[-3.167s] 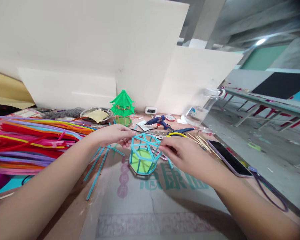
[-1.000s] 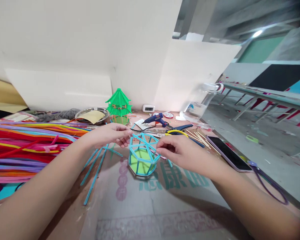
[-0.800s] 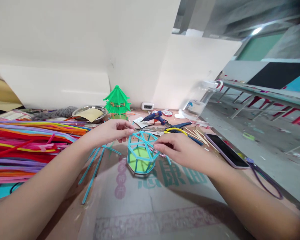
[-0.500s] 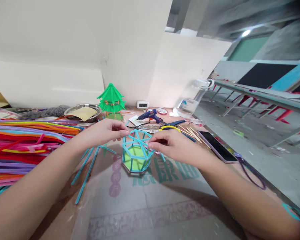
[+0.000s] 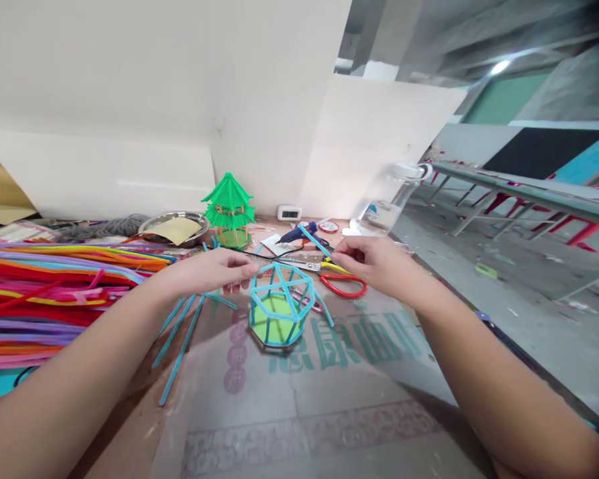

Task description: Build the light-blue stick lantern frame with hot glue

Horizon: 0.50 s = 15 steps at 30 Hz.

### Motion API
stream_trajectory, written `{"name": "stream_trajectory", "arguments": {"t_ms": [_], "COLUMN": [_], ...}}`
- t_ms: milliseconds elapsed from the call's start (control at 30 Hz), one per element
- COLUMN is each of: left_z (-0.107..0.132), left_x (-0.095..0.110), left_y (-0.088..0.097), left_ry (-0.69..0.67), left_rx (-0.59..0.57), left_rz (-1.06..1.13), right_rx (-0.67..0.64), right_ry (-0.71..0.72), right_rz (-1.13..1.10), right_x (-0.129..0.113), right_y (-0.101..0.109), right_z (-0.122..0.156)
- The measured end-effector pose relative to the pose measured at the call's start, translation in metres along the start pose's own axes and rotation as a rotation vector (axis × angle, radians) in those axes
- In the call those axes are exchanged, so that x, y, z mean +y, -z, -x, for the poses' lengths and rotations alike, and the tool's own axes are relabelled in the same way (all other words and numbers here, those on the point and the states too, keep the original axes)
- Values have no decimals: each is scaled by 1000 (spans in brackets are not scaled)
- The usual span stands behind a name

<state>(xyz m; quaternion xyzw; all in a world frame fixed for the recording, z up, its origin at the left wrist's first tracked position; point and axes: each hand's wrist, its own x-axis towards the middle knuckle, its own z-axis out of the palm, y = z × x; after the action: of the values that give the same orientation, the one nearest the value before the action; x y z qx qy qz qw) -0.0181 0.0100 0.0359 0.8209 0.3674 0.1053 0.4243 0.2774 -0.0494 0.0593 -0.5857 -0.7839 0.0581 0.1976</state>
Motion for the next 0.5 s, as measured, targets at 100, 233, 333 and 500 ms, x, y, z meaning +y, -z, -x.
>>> {"name": "stream_trajectory", "arguments": {"t_ms": [100, 233, 333, 500], "left_z": [3, 6, 9, 13], "left_x": [1, 2, 2, -1], "left_y": [1, 5, 9, 5], "left_ry": [20, 65, 118, 125], "left_rx": [-9, -17, -5, 48], "left_rz": [-14, -24, -34, -10], "right_rx": [-149, -193, -137, -229], "right_ry": [-82, -130, -151, -55], "right_rz": [224, 268, 283, 219], "right_x": [27, 47, 48, 34], "right_y": [-15, -38, -42, -45], "right_z": [-11, -19, -20, -22]}}
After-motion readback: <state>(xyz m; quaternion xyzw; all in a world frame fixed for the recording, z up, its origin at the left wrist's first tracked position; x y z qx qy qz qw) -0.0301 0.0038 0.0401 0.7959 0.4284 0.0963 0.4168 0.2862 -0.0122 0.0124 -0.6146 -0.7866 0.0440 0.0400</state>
